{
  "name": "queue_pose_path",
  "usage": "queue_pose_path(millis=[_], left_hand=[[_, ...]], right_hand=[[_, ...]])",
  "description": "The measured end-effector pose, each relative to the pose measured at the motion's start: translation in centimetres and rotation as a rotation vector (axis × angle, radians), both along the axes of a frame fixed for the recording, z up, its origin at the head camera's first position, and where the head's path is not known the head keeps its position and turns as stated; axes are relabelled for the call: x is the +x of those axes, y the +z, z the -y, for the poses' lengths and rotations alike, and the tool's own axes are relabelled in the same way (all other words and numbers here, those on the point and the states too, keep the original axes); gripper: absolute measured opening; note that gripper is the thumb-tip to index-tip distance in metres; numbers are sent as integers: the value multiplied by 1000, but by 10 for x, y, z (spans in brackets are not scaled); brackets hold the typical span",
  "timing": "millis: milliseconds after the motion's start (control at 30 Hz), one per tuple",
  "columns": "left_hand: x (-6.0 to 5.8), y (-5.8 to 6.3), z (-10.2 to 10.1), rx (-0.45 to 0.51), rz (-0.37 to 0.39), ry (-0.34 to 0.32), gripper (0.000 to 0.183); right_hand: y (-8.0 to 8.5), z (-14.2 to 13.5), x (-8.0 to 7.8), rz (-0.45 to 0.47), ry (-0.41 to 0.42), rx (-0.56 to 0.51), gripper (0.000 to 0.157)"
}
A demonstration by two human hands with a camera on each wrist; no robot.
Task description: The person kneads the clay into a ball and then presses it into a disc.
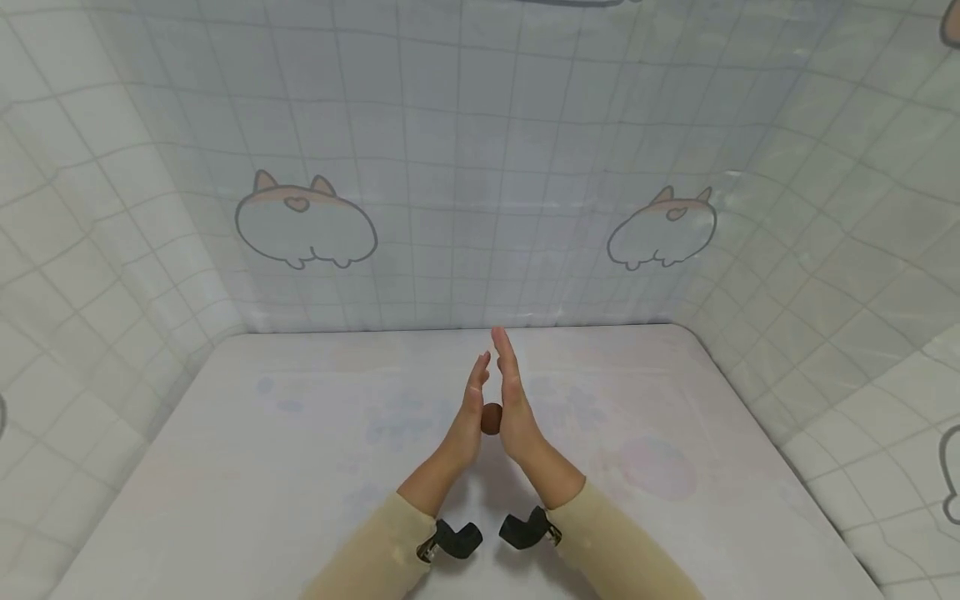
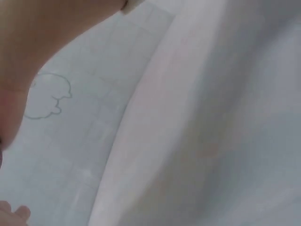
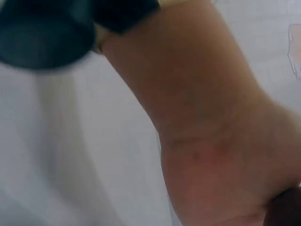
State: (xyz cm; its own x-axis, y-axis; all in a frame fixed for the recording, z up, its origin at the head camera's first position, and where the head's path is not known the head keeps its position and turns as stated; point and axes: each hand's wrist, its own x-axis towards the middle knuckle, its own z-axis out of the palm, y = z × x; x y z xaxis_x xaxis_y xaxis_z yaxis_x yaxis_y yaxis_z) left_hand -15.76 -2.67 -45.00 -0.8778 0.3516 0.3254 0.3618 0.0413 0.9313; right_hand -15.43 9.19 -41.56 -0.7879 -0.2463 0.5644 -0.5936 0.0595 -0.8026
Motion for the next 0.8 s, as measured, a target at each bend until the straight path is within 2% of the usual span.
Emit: queue_pose_path(millis=[100,233,367,500,600,667,800], left_hand=[[1,-2,-1,36,-42,-45,78],[2,1,-1,116,-75,-72,82],[3,9,2,184,-111,-31,87],[0,17,6,223,-157,31,91],[-4,22,9,219,-206,71,93],[-8,24,11,211,-221,95,94],[-13,22,14,192,-174,127,94]], right_hand=[[-1,-1,-7,105,-22,23,85],[-9,0,-17,184,-9,54,90],[-17,2,-20,219,46,94,92],[-24,6,-17,247,106,123,87],[-27,9,-12,225,134,122,87],[-27,10,-8,174,154,111,87],[-26,13,-1,55,189,108,87]])
